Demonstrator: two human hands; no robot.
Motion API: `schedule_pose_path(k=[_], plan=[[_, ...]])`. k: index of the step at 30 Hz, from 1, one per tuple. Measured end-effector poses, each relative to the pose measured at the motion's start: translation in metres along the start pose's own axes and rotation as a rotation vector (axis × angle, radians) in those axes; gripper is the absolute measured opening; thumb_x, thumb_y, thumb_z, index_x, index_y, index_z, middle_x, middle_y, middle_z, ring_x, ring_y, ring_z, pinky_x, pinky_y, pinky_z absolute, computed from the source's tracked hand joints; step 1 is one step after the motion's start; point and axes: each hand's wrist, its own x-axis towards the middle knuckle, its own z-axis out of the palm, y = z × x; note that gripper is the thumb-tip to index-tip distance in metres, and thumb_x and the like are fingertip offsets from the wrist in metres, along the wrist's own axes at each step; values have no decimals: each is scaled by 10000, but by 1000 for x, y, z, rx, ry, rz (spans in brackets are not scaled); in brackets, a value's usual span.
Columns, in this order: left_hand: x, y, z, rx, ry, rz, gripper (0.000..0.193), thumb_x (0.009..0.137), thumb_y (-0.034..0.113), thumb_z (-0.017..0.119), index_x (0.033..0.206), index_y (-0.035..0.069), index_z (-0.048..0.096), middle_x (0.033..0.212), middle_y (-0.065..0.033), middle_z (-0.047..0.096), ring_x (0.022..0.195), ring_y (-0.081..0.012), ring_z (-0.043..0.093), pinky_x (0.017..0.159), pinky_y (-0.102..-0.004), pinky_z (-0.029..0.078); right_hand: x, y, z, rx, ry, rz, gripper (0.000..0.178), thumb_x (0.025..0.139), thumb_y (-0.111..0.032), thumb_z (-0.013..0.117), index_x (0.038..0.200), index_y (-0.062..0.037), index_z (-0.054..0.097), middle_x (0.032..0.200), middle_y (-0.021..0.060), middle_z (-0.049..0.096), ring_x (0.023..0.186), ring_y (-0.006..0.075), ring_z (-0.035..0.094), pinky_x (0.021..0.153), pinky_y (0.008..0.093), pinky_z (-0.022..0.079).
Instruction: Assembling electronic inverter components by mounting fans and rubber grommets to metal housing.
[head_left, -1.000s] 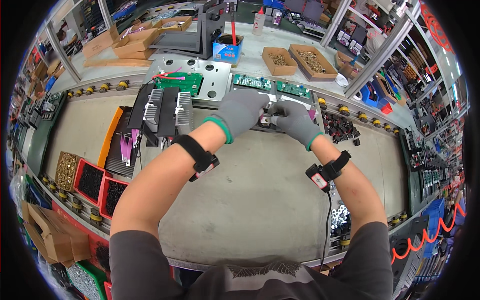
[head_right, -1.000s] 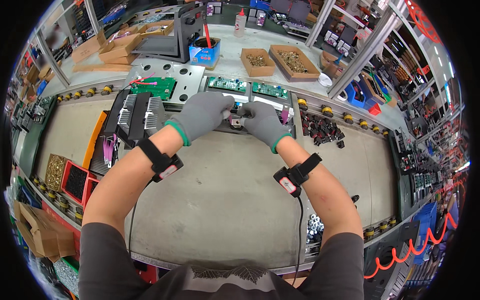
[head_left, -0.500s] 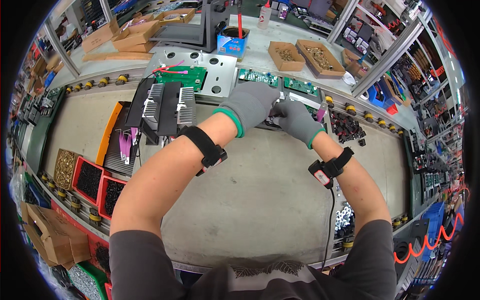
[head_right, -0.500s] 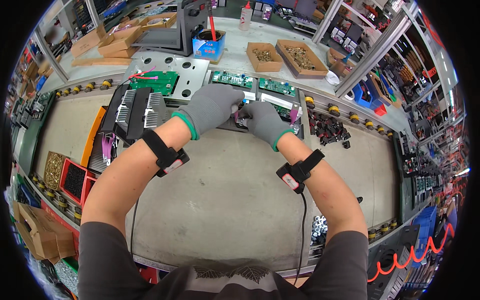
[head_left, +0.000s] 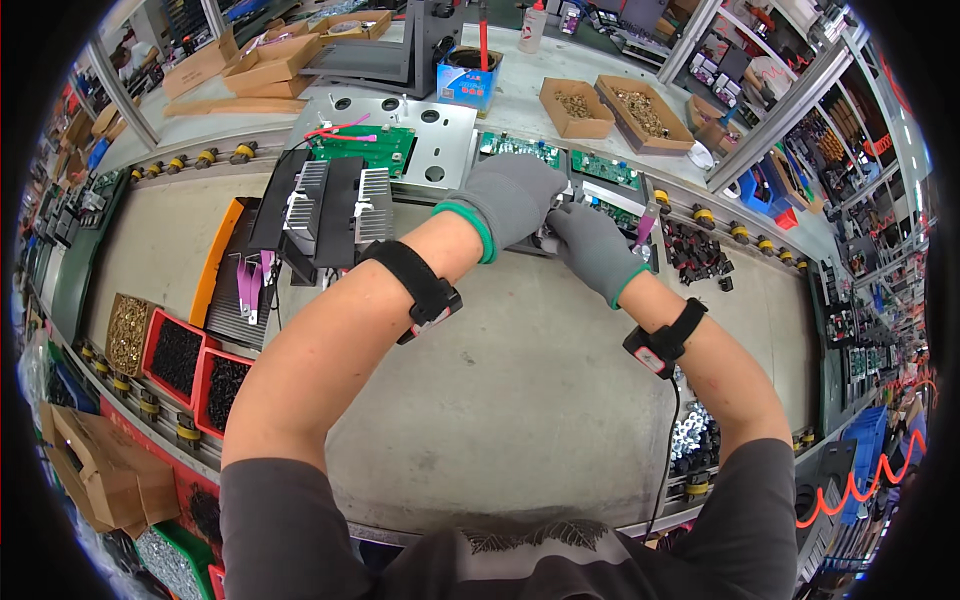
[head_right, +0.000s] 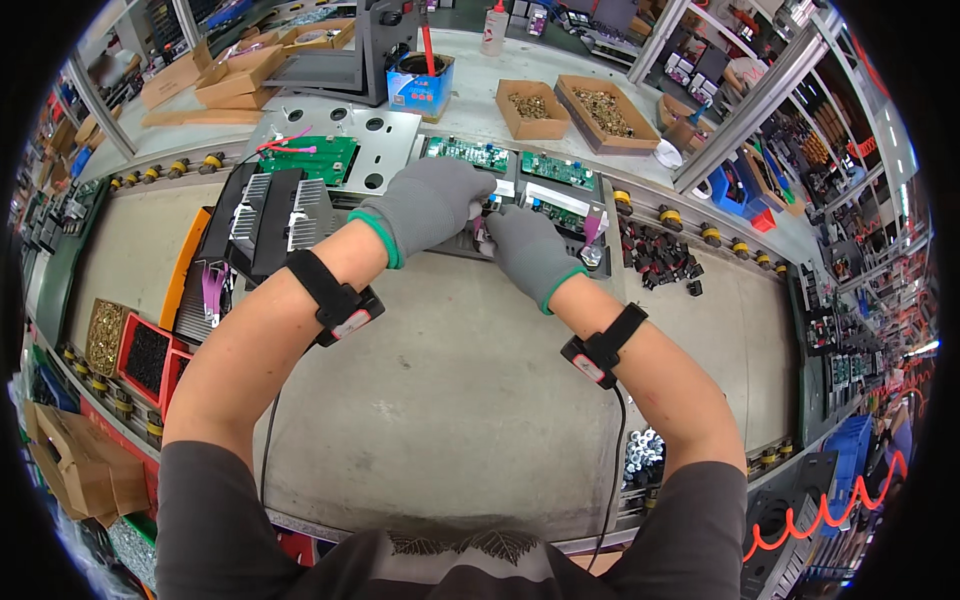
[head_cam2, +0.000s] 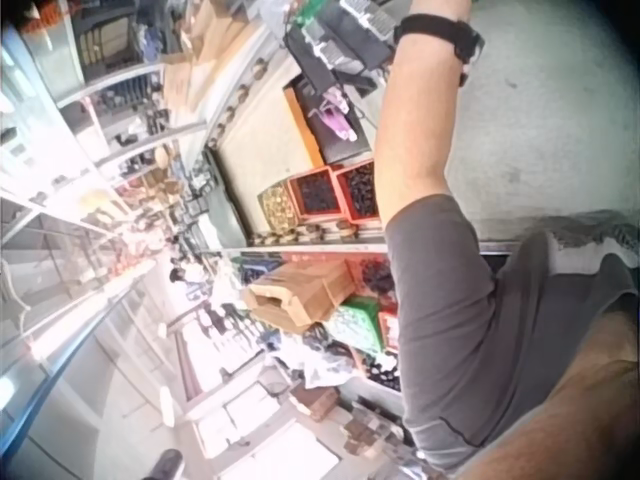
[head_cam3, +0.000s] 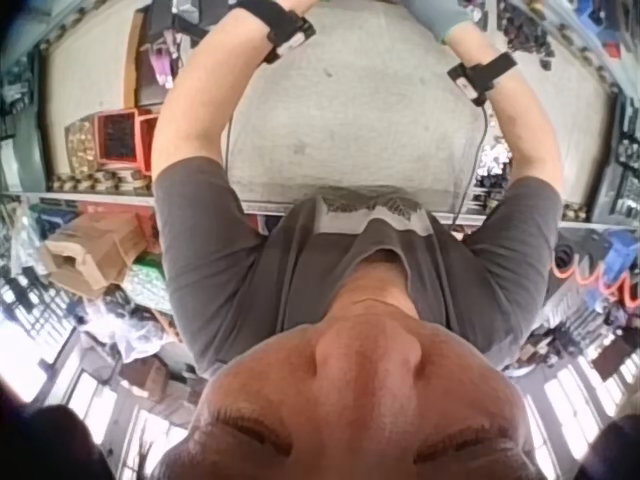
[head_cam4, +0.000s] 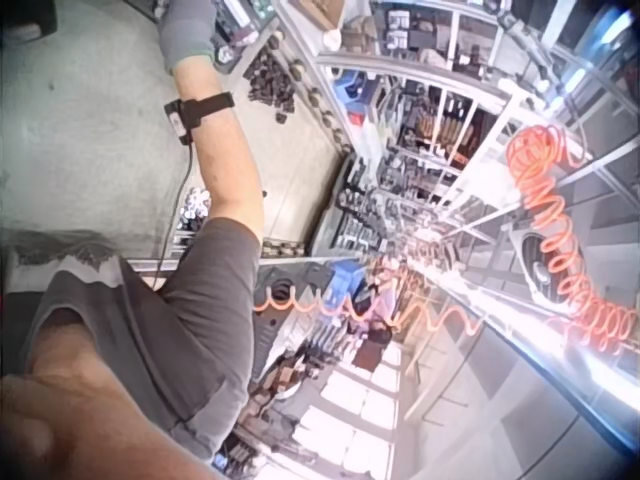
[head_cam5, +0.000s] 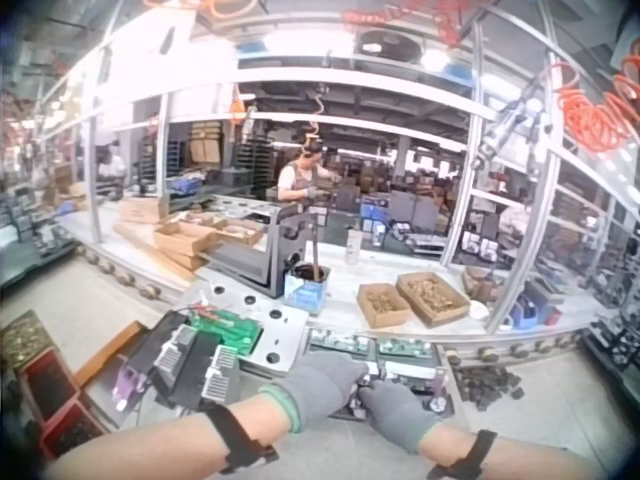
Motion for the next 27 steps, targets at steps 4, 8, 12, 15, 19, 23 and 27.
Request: schedule_pose_path(k=[4, 8, 12, 15, 19, 23, 27], plan=[[1, 1, 0, 8, -10, 4, 188, 860, 212, 586, 1015, 130, 655, 940, -113, 670, 934, -305, 647, 790, -436, 514, 3, -4, -6, -142, -104, 45, 136, 809, -75, 602, 937, -51, 642, 897, 151, 641, 834, 336, 642, 721, 448, 517], [2, 2, 2, -15, 13, 11, 185, 857, 201, 590, 1017, 133, 653, 955, -107, 669, 953, -302, 642, 799, -435, 511, 17, -11, -18, -225, -286, 134, 169, 876, -204, 597, 919, -75, 696, 885, 123, 691, 835, 294, 685, 703, 409, 539], [4, 2, 4, 18, -10, 10, 181, 858, 195, 592, 1020, 134, 649, 952, -107, 668, 951, -301, 642, 799, -434, 511, 18, -19, -28, -277, -301, 130, 236, 902, -310, 585, 923, -113, 714, 880, 105, 702, 845, 274, 689, 686, 381, 532], [3, 2, 3, 8, 70, 46, 178, 858, 191, 594, 1018, 132, 644, 943, -112, 665, 946, -302, 642, 800, -432, 511, 14, -20, -37, -187, -364, 104, 286, 898, -381, 586, 923, -127, 714, 884, 101, 699, 845, 273, 686, 687, 384, 526], [1, 2, 2, 0, 32, 15, 180, 850, 189, 599, 1015, 127, 638, 931, -122, 661, 940, -315, 638, 802, -441, 505, 0, -23, -42, -28, -273, 114, 332, 861, -438, 612, 912, -121, 699, 878, 103, 690, 838, 282, 677, 698, 409, 518], [3, -2, 11, -34, 106, 35, 173, 847, 188, 599, 1000, 114, 633, 897, -143, 656, 928, -339, 628, 793, -452, 495, -14, -27, -34, -217, -122, 92, 291, 837, -396, 636, 884, -110, 667, 845, 86, 681, 817, 288, 671, 710, 433, 510], [6, -6, 21, -37, 198, 95, 167, 840, 208, 600, 952, 90, 639, 903, -156, 656, 888, -358, 616, 772, -455, 483, -16, -18, -35, -112, -200, 52, 285, 802, -271, 663, 993, -61, 640, 863, 162, 674, 750, 344, 659, 662, 455, 514]])
